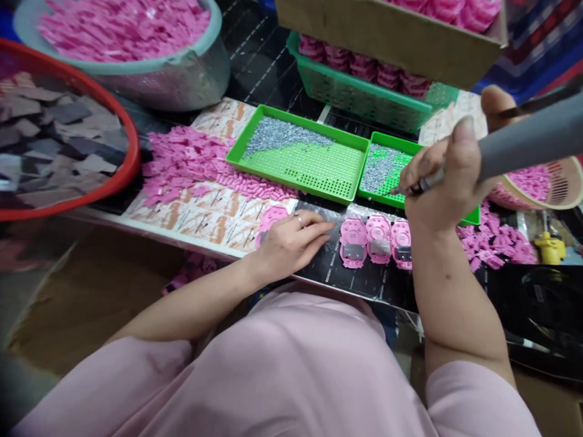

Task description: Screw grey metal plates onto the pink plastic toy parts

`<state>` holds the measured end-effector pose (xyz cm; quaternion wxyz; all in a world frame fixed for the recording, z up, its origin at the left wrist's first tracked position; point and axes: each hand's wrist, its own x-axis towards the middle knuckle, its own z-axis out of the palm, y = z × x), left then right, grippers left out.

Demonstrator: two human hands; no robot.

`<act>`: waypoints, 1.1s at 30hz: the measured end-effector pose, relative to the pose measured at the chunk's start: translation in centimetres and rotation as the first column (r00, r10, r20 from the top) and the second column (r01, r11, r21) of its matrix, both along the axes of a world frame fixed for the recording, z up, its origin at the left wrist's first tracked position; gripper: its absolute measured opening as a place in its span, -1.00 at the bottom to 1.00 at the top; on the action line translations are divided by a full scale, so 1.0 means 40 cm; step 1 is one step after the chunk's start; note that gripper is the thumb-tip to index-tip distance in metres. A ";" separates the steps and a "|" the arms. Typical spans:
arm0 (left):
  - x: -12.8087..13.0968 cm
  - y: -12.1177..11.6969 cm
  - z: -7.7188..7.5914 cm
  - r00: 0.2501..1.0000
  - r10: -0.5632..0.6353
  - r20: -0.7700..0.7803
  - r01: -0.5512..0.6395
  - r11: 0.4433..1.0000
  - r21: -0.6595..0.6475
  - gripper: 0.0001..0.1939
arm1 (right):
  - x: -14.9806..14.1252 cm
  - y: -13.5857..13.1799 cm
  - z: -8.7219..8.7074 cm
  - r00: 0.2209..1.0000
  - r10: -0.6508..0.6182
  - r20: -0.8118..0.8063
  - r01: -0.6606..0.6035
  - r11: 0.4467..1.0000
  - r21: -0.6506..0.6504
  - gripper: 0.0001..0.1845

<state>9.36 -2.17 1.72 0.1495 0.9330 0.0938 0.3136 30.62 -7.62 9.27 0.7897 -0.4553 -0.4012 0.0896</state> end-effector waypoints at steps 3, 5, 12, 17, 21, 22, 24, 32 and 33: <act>0.015 -0.017 -0.005 1.000 0.004 -0.022 -0.005 0.999 -0.038 -0.71 | -0.091 -0.059 0.020 0.978 0.208 -0.018 -0.208 0.975 -0.071 -0.45; 0.017 -0.026 -0.008 0.999 -0.004 -0.051 0.001 0.998 -0.055 -0.69 | -0.133 -0.091 0.025 0.949 0.311 -0.048 -0.315 0.936 -0.155 -0.42; -0.001 -0.036 -0.010 0.997 -0.019 -0.073 0.017 0.999 -0.038 -0.73 | -0.185 -0.121 0.030 0.929 0.369 -0.018 -0.365 0.912 -0.185 -0.44; -0.018 -0.041 -0.010 0.998 -0.001 -0.062 0.000 1.000 -0.022 -0.71 | -0.204 -0.120 0.031 0.938 0.346 -0.008 -0.340 0.918 -0.205 -0.42; -0.028 -0.044 -0.011 0.998 -0.010 -0.064 0.006 0.998 -0.064 -0.70 | -0.216 -0.125 0.029 0.939 0.344 0.011 -0.336 0.922 -0.192 -0.45; -0.029 -0.045 -0.011 0.998 -0.010 -0.064 0.005 0.997 -0.073 -0.70 | -0.221 -0.126 0.029 0.939 0.344 0.024 -0.333 0.923 -0.194 -0.46; -0.031 -0.046 -0.012 0.998 -0.011 -0.065 0.005 0.996 -0.089 -0.70 | -0.233 -0.130 0.028 0.936 0.348 0.046 -0.331 0.920 -0.210 -0.46; -0.063 -0.044 -0.012 0.985 -0.001 -0.172 -0.001 1.000 -0.009 -0.78 | -0.281 -0.118 0.001 0.959 0.282 -0.026 -0.283 0.947 -0.152 -0.51; -0.074 -0.037 -0.007 0.985 0.012 -0.175 -0.010 1.000 0.012 -0.79 | -0.279 -0.111 -0.006 0.955 0.296 0.000 -0.292 0.943 -0.156 -0.48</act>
